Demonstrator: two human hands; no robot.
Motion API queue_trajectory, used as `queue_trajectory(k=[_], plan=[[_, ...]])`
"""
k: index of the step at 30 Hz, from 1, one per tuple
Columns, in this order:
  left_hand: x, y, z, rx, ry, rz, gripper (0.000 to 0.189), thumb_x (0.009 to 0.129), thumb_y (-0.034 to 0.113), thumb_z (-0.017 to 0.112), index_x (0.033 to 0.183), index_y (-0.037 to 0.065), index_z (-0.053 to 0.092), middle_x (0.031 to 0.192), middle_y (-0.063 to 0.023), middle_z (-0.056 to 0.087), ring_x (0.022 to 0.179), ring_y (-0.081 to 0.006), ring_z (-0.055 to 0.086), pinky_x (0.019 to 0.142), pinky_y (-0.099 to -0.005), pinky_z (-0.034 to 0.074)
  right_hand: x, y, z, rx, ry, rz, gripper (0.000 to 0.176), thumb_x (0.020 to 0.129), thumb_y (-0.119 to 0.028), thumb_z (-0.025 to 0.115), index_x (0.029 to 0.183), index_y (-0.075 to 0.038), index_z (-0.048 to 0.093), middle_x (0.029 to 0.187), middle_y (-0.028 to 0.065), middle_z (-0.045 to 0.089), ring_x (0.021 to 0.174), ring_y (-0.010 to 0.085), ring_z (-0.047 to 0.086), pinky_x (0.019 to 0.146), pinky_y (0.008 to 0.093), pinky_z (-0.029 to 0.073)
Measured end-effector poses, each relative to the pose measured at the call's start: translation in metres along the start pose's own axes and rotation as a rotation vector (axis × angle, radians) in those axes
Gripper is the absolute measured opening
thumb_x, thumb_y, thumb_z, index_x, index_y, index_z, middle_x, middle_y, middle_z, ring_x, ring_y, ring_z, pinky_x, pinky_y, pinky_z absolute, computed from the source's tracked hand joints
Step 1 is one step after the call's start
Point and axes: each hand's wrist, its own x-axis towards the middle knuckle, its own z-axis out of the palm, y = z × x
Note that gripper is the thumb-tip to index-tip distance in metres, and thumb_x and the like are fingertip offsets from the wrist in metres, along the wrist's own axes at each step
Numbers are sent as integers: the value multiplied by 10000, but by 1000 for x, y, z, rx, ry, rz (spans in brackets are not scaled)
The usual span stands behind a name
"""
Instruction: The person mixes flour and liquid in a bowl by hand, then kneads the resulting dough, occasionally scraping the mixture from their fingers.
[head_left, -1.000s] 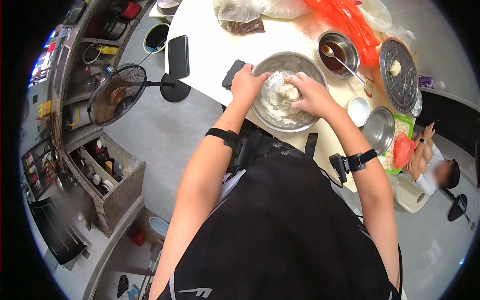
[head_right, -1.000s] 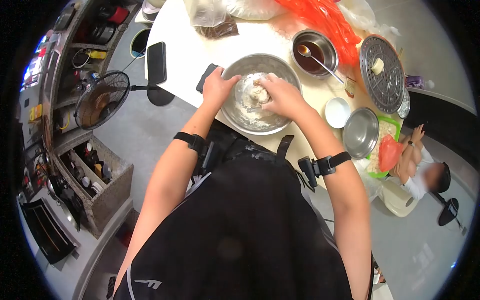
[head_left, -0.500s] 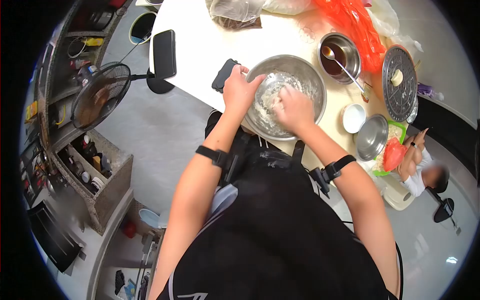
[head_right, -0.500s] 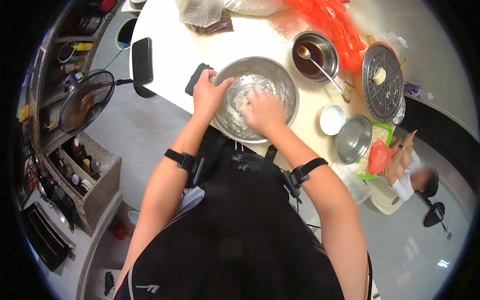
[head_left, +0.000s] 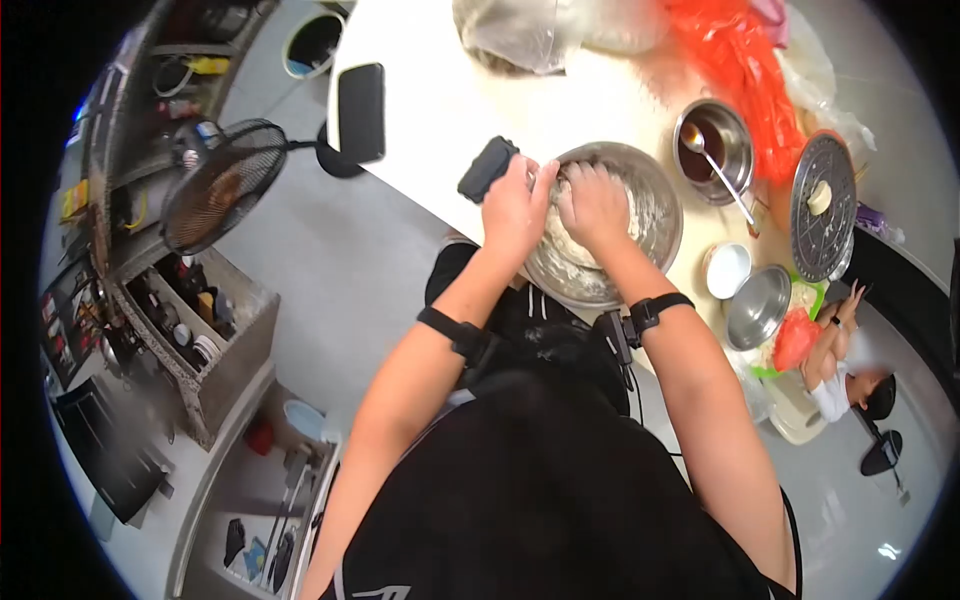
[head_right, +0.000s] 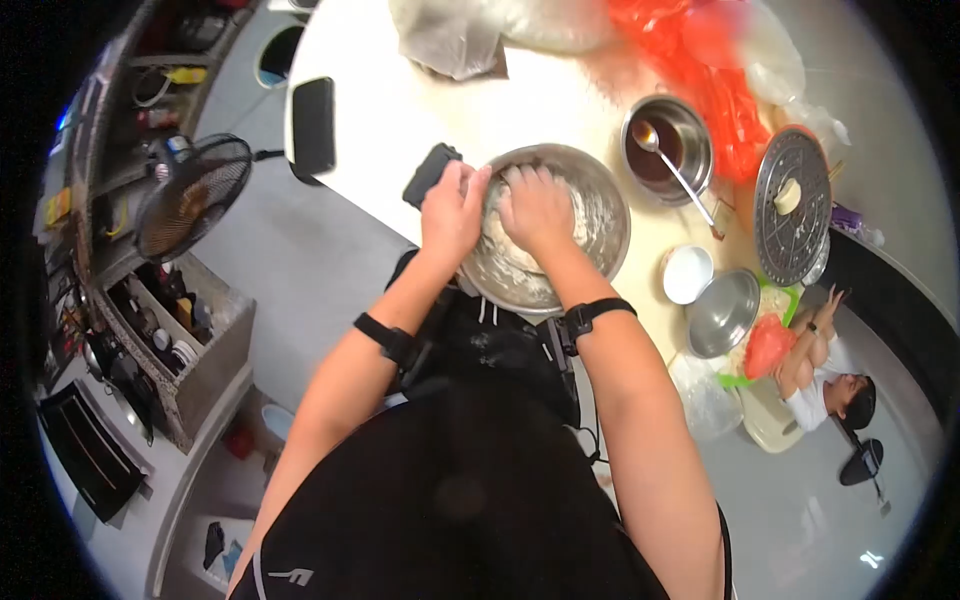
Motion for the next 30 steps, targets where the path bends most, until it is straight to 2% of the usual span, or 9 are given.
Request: queue_trajectory(k=[5,10,11,15,18,22,23,26,30], plan=[[-4,-4,-1,81,30,22,403,1065,433,570,1004,36,562,855,-247,709,858,-490,685,759,-565,517,-3,-3,-13,-4,-19,42,592,980,-527,594,1237,-3,696,1340,207,631,1244,381,585,1014,536,483],[-9,0,1,52,46,94,421,1073,438,552,977,30,589,823,-260,702,835,-506,678,746,-576,510,-10,-4,-64,206,-498,113,669,975,-614,572,1146,17,714,1167,276,722,1116,427,689,959,541,528],[-9,-5,3,62,63,101,423,1073,441,551,979,30,590,822,-257,703,833,-503,679,742,-574,510,-15,-4,-63,168,-472,27,652,967,-609,578,1114,11,713,1005,270,743,987,444,717,926,535,545],[-9,0,2,93,74,89,444,1066,470,552,980,36,591,809,-242,701,827,-493,684,732,-558,517,-49,-30,-83,-4,-359,31,650,985,-611,542,1196,-14,693,1129,243,751,1077,419,713,942,559,536],[-13,3,-1,121,42,62,452,1056,494,564,1000,46,587,806,-238,703,826,-484,689,730,-552,519,-49,-43,-86,69,-432,262,666,978,-613,548,1249,-19,683,1170,236,748,1127,408,701,972,558,526],[-14,17,-1,172,-39,-1,461,1038,522,589,1045,62,576,791,-231,705,824,-462,701,730,-549,522,-61,-42,-60,86,-516,239,665,971,-585,560,1286,-11,679,1215,269,718,1195,421,661,1030,541,508],[-11,10,5,199,-11,43,467,1025,535,610,1064,72,569,777,-219,705,801,-450,706,715,-544,525,-76,-45,-47,51,-327,211,602,970,-531,579,1239,-5,690,1252,250,685,1222,403,622,1002,539,521],[-9,14,5,218,-19,51,459,1018,516,636,1069,62,593,708,-155,666,755,-402,688,696,-514,505,-93,-47,-35,44,-133,154,532,961,-467,610,1202,-1,696,1253,216,657,1213,375,596,957,524,535],[-8,20,2,283,-29,77,437,1015,521,639,1007,86,589,689,-187,677,676,-417,686,621,-517,499,-97,-33,-26,82,-61,51,492,885,-410,670,1170,-10,706,1213,177,670,1164,360,602,909,510,528]])
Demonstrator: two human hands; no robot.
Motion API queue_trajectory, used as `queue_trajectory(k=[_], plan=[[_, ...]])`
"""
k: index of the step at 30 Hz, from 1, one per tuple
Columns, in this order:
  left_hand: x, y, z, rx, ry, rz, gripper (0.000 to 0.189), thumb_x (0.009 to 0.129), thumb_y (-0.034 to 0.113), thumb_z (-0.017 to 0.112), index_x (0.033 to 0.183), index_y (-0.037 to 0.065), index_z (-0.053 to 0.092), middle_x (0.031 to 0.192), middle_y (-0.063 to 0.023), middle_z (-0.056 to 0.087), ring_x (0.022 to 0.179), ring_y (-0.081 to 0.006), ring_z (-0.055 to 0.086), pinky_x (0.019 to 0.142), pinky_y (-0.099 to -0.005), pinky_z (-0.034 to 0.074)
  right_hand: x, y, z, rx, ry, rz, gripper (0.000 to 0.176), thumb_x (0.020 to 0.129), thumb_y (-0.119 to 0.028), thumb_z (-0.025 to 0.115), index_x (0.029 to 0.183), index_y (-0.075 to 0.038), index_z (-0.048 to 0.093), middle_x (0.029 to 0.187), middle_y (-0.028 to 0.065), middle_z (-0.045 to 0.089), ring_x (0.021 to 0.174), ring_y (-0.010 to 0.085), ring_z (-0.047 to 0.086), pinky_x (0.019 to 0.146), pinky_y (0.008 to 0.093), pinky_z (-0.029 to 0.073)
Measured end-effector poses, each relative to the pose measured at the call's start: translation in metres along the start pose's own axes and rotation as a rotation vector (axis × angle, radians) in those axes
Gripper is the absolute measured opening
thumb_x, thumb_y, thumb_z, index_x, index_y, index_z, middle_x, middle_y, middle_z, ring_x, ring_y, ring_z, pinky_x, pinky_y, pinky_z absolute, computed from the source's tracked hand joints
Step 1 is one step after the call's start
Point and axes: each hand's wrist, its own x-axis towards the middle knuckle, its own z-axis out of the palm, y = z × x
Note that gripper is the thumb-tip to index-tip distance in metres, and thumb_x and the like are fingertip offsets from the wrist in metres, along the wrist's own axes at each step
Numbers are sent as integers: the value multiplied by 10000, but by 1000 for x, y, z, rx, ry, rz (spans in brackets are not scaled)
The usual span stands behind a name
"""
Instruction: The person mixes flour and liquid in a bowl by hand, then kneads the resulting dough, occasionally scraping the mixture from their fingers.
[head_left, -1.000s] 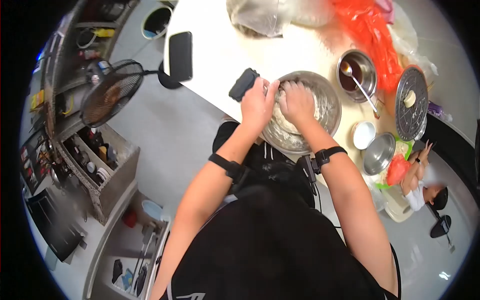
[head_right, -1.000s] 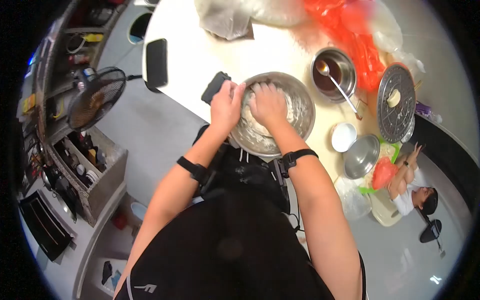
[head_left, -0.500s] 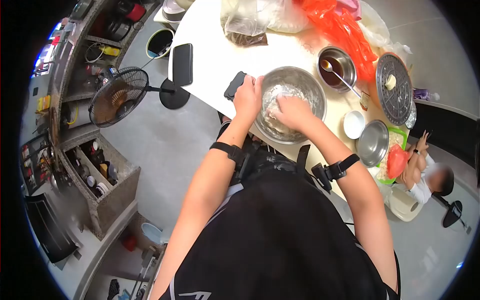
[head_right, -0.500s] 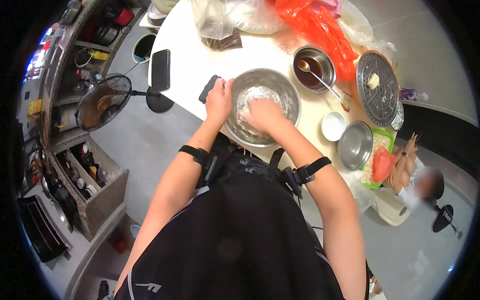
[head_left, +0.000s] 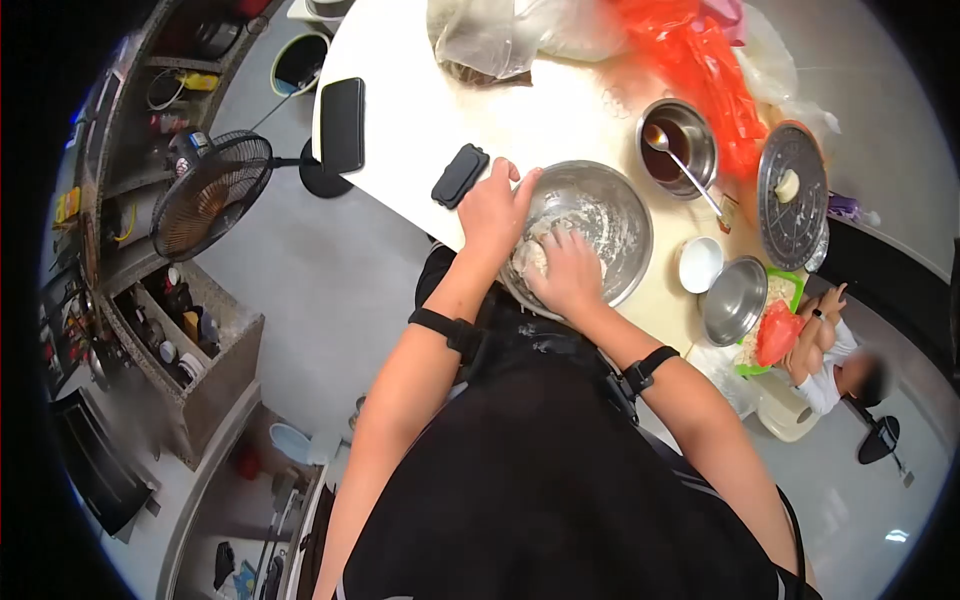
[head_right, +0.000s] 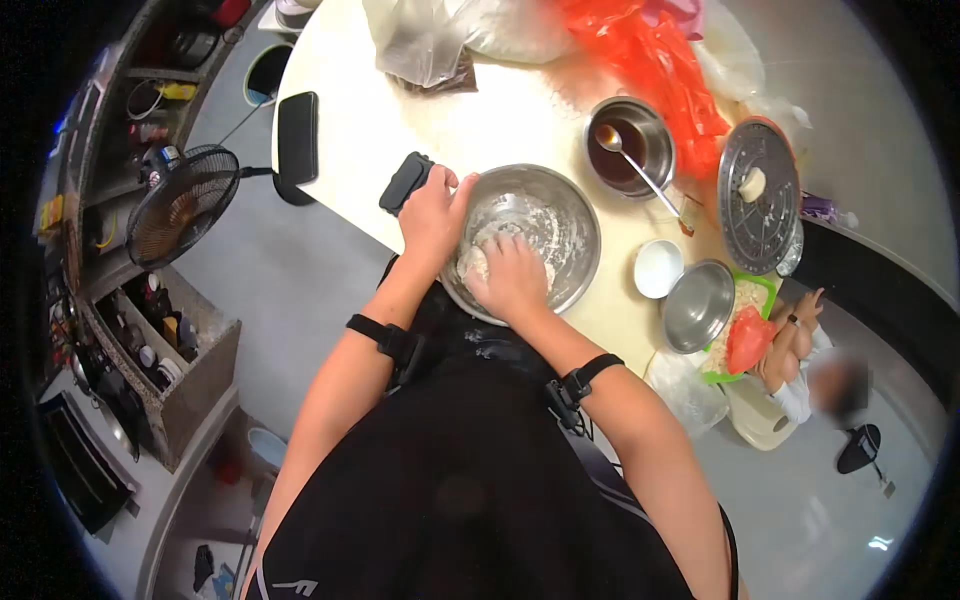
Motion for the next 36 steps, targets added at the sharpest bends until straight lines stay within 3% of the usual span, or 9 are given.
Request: queue_trajectory(k=[8,12,13,16,23,27,30,33,36], plan=[[7,-3,6,-58,-7,2,402,985,469,696,928,84,596,730,-188,676,671,-418,665,608,-500,491,39,16,16,15,-108,56,415,812,-375,679,1097,-79,743,1095,120,681,1134,338,602,908,500,484],[10,-3,4,-130,-96,-68,388,980,413,720,856,83,558,690,-162,632,627,-405,625,582,-476,474,58,24,31,-74,94,-19,374,775,-356,697,1043,-97,734,1083,104,673,1100,331,602,889,495,470],[3,-3,4,-121,-120,-78,395,983,411,716,840,81,553,678,-158,624,620,-402,620,577,-474,471,61,27,30,0,-64,31,404,752,-349,711,1070,-100,726,1065,100,664,1099,327,602,877,489,465],[15,-4,7,-105,-93,-38,416,992,407,706,799,76,541,647,-149,604,602,-394,609,562,-474,463,72,32,29,53,-57,13,427,752,-348,705,1102,-104,722,1056,97,659,1107,319,599,865,479,464],[7,4,-3,4,-100,14,486,1065,457,558,816,40,579,724,-229,652,720,-472,648,642,-567,479,68,32,30,98,35,-3,380,882,-359,634,1107,-63,711,1067,140,698,1055,355,649,889,505,499],[-8,-4,5,-42,57,-54,489,1085,432,525,839,11,566,779,-276,646,807,-509,642,700,-594,466,69,37,9,250,-13,-63,423,971,-407,605,1164,-40,689,1118,180,684,1109,396,633,972,517,492],[-24,-22,23,-258,171,-61,533,1104,468,446,930,0,633,912,-305,680,925,-523,648,793,-578,495,57,48,-33,127,-3,-59,514,1021,-443,566,1299,-15,625,1316,223,613,1263,409,558,1033,546,470],[-47,-29,14,-324,11,-160,558,1089,504,464,951,-7,641,939,-289,691,952,-502,658,824,-554,496,54,70,-32,42,63,74,557,1022,-456,561,1341,0,608,1348,237,590,1290,429,536,1063,542,468],[-59,-45,11,-243,-80,-135,587,1030,558,559,931,-15,635,900,-269,695,907,-464,677,805,-526,503,60,74,-21,77,-17,146,581,1027,-477,553,1340,8,617,1389,257,573,1317,457,528,1096,550,453]])
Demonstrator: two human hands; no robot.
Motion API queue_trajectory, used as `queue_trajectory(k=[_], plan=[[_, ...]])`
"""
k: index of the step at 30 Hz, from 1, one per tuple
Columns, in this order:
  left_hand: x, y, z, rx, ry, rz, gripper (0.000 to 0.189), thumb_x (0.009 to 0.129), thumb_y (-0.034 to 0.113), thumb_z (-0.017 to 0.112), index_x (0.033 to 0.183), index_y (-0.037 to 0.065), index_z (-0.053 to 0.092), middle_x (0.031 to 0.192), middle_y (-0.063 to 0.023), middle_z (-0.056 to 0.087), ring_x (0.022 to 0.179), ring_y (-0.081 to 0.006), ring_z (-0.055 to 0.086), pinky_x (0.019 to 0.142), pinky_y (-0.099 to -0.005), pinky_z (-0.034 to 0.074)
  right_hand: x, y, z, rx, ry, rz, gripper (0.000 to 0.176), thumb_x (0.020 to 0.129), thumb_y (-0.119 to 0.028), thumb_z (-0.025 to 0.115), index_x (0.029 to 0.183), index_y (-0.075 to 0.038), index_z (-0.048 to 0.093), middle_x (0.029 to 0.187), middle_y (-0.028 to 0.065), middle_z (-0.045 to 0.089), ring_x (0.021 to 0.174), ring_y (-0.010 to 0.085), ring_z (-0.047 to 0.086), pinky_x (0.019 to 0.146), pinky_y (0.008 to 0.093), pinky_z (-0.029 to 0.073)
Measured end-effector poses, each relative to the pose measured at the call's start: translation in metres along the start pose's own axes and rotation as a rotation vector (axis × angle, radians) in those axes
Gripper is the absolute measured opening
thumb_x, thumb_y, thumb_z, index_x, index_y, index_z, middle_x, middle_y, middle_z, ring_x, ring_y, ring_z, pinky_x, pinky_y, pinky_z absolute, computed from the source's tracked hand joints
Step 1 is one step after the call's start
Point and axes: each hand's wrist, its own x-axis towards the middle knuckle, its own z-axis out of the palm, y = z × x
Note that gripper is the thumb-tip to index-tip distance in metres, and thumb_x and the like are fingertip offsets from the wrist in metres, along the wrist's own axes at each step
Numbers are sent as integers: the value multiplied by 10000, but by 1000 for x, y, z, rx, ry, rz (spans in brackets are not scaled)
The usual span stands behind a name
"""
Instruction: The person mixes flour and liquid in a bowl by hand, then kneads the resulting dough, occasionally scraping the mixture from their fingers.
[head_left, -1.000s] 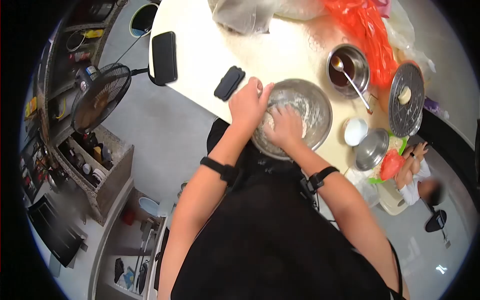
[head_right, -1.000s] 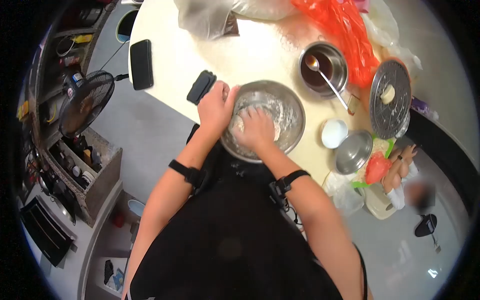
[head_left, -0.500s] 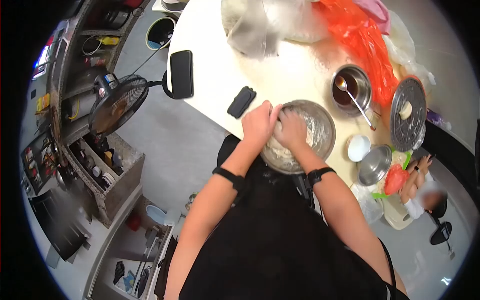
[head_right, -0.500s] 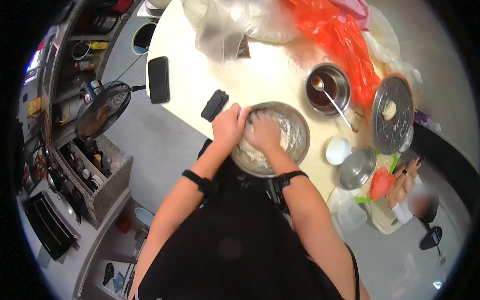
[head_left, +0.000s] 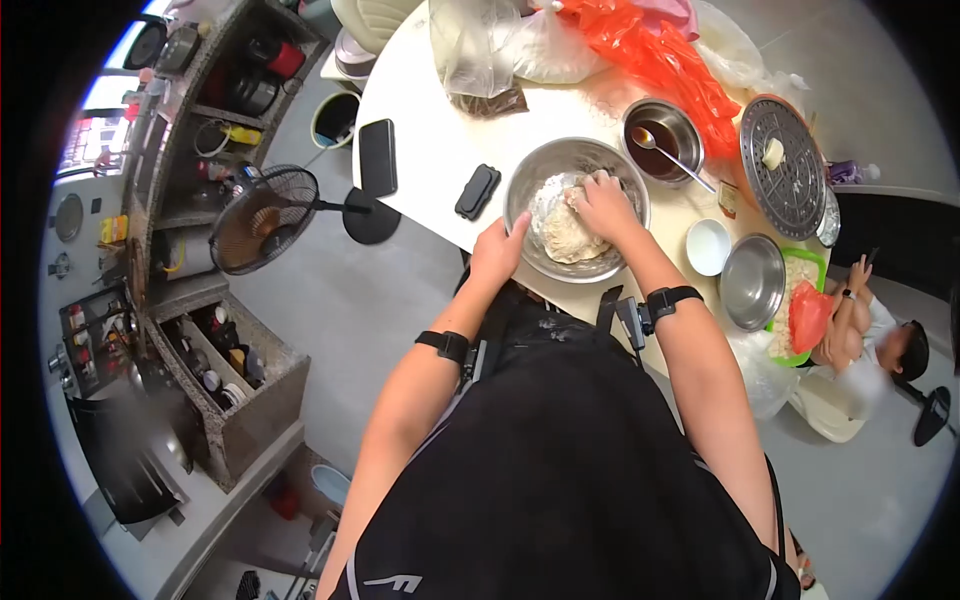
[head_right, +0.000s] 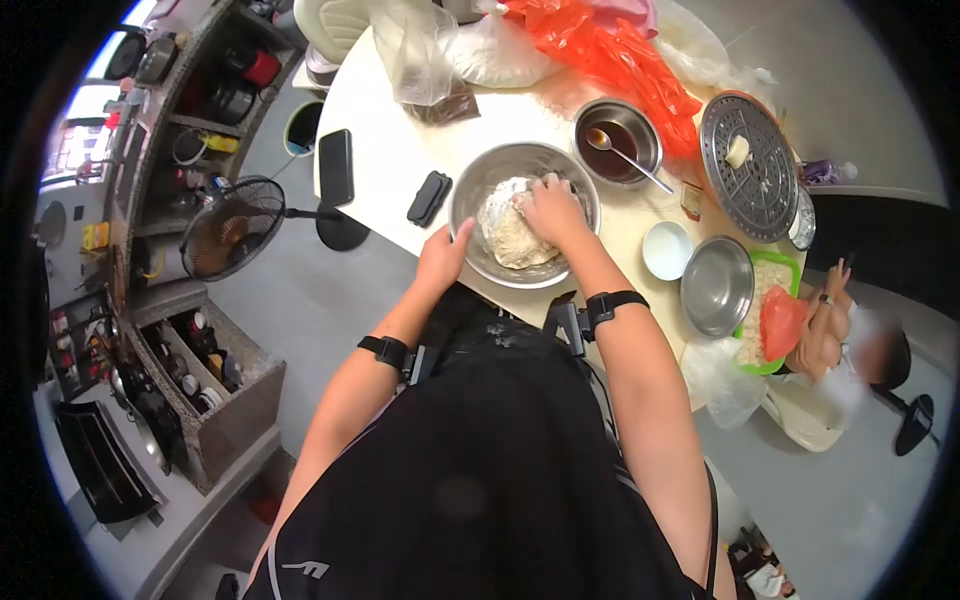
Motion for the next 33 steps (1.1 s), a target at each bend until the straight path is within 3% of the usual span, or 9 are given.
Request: queue_trajectory(k=[2,5,8,16,20,24,26,30,33], plan=[[4,7,-13,47,-32,-66,589,971,565,666,914,-20,634,881,-256,701,880,-431,691,797,-495,514,3,-11,4,51,-25,112,586,1027,-485,552,1327,13,630,1402,274,575,1324,475,532,1100,566,450],[18,10,-6,83,-87,-115,571,962,535,669,904,-32,638,883,-274,693,879,-446,685,799,-501,513,17,-6,9,78,82,137,538,1013,-465,574,1203,23,698,1216,319,693,1170,497,652,1023,600,497],[32,1,12,34,-92,-109,553,953,504,671,895,-45,641,884,-293,685,878,-461,679,800,-507,512,1,-24,-21,158,163,-20,428,968,-377,598,902,7,775,924,293,734,918,475,715,895,551,553],[46,-23,36,-163,-9,-90,504,929,422,678,870,-78,650,889,-342,664,875,-501,664,804,-524,508,-62,-52,-16,228,94,-250,321,976,-346,607,930,-45,709,959,207,709,932,401,684,780,515,543],[49,-32,44,-122,73,35,476,934,377,663,857,-92,648,870,-359,647,853,-531,635,794,-533,502,-70,-59,-7,67,271,-310,307,946,-366,634,953,-70,717,1020,150,711,991,356,677,798,490,547],[32,8,32,-263,46,-53,398,951,303,679,831,-72,623,819,-320,639,777,-470,627,746,-505,500,-56,-65,4,-6,339,-178,298,899,-367,676,1030,-101,709,1089,108,685,1054,336,644,888,505,519],[27,19,26,-171,75,10,414,974,281,686,788,-61,544,743,-279,578,685,-373,568,695,-484,471,-54,-64,21,10,303,-86,331,880,-381,689,1051,-99,713,1095,98,691,1051,323,649,899,503,512],[23,21,22,-196,46,-37,438,994,292,695,798,-50,504,731,-287,548,652,-340,448,664,-466,455,-42,-48,41,-69,138,-126,373,847,-412,704,1040,-94,724,1081,104,693,1047,314,655,869,488,517],[25,33,22,-216,24,-62,403,995,265,704,811,-33,504,704,-244,545,634,-302,466,634,-448,450,-27,-38,43,-69,183,-194,336,813,-406,711,977,-114,735,1048,87,692,1006,307,657,825,477,508]])
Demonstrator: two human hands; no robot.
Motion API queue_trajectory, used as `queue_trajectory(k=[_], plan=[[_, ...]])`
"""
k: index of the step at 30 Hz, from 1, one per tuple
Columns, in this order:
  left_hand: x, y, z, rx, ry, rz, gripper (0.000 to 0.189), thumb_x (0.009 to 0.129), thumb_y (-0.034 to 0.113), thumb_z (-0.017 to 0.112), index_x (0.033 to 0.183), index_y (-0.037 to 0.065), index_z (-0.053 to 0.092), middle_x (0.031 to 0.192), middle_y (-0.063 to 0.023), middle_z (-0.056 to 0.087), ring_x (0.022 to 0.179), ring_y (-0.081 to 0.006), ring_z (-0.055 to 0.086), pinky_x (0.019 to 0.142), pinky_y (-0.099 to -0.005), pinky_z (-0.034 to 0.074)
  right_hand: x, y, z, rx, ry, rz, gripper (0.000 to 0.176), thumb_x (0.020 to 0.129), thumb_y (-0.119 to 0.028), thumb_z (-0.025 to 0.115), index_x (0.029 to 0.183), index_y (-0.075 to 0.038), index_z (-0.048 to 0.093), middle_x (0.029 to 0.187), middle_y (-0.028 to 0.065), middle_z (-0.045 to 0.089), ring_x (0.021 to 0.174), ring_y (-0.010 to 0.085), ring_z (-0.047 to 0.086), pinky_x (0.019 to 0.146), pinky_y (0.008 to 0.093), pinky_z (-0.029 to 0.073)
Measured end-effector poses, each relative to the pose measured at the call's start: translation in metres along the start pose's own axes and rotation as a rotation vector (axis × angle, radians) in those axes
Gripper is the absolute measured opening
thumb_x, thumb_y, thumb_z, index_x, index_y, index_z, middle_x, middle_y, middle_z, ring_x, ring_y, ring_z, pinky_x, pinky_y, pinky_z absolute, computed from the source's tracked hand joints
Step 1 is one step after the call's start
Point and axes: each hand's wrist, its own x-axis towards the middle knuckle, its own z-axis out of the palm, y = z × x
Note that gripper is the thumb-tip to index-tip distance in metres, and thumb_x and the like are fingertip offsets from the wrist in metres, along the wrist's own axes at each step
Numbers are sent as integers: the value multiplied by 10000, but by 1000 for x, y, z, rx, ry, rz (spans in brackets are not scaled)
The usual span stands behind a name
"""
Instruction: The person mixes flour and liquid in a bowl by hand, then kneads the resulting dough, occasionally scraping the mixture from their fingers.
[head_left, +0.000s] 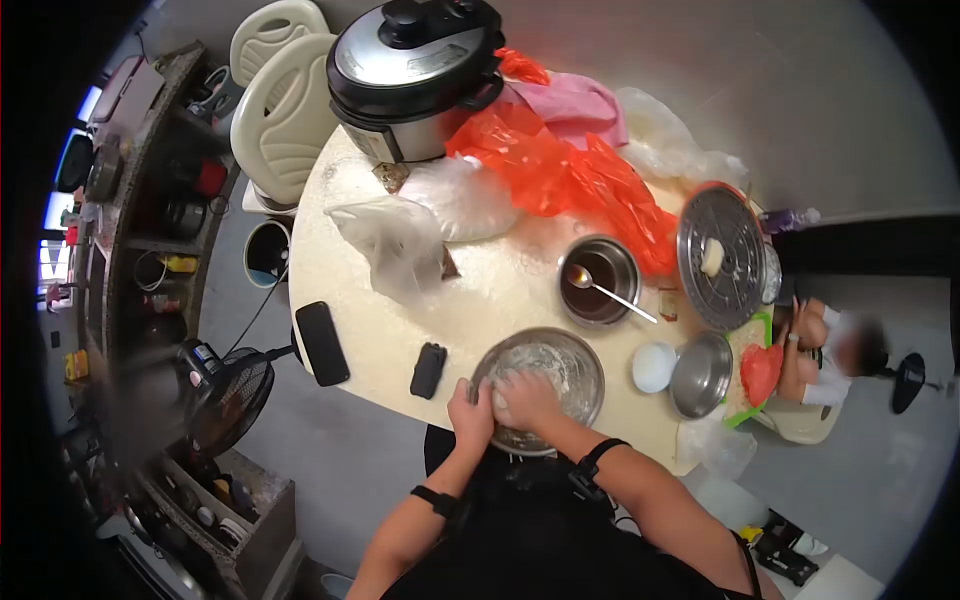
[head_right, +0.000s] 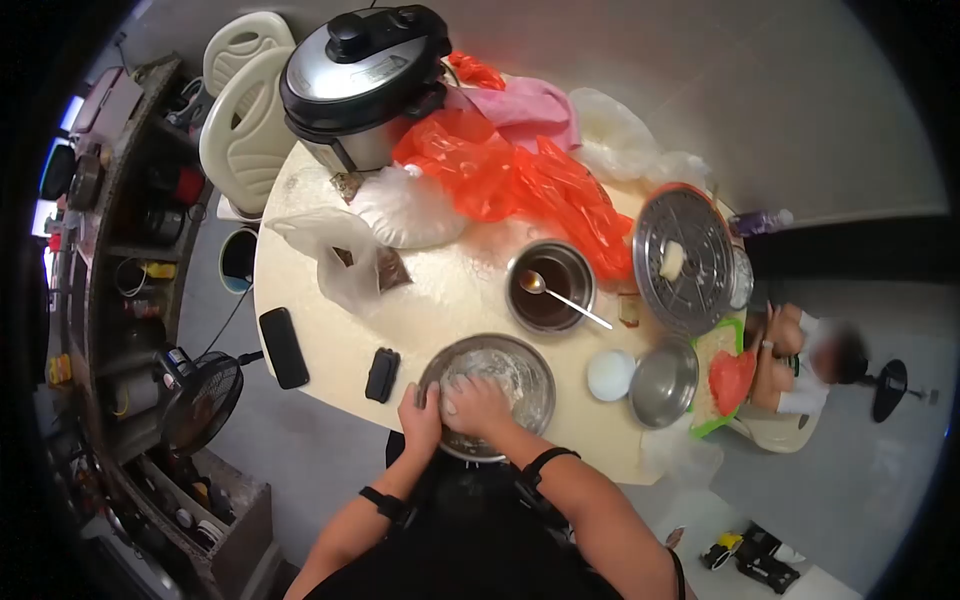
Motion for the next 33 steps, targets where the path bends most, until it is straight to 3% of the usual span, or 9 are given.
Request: queue_trajectory(k=[4,6,11,13,16,20,24,29,33], plan=[[3,13,-5,21,-52,-8,352,1013,222,700,825,-13,516,692,-149,536,679,-180,487,637,-409,460,27,7,-5,29,-161,-79,315,782,-403,723,939,-131,743,1036,81,689,1001,299,658,811,464,504],[1,12,-2,-18,-23,23,380,999,243,715,799,-5,509,667,-183,544,621,-241,510,614,-433,451,29,7,-10,50,-112,-103,318,783,-400,717,945,-128,745,1039,84,691,1002,299,658,820,465,509],[5,7,-5,50,9,156,383,977,294,732,835,-15,556,744,-264,623,702,-421,632,657,-482,484,33,5,-16,44,-87,-155,325,812,-377,684,971,-100,744,1067,109,692,1036,317,663,875,467,532],[7,5,-8,99,17,204,386,968,305,736,853,-24,569,783,-296,636,766,-484,650,677,-501,491,33,8,-18,40,-156,-204,471,813,-458,690,1106,-90,723,1100,123,697,1049,330,669,891,461,544],[11,1,-15,164,36,262,401,963,300,737,844,-27,539,770,-292,599,746,-486,603,674,-497,477,30,11,-43,32,-304,-324,586,793,-454,765,1244,-92,670,1121,144,684,1102,341,664,892,477,562],[9,-4,-10,156,19,328,408,954,279,746,842,-27,502,747,-264,549,687,-433,525,671,-474,462,11,5,-81,-113,-421,-505,550,717,-314,856,1198,-98,698,1136,157,666,1102,378,655,940,484,557],[6,-8,-3,157,-6,309,396,933,255,764,851,-27,498,745,-254,545,661,-364,533,673,-473,462,2,14,-70,-218,-464,-430,504,675,-272,886,1132,-116,741,1193,166,647,1138,370,641,943,485,560],[11,-12,-5,201,2,384,356,920,244,758,886,-31,533,781,-269,592,725,-442,586,691,-481,477,-9,36,-102,194,-360,-259,647,618,-200,903,1207,-82,663,1208,193,603,1184,407,590,997,481,510],[10,-16,0,197,7,364,324,913,230,753,900,-32,563,832,-271,634,805,-441,649,727,-478,499,-38,41,-127,358,-241,-156,768,614,-158,900,1312,-91,585,1265,209,565,1210,427,561,1038,494,475]])
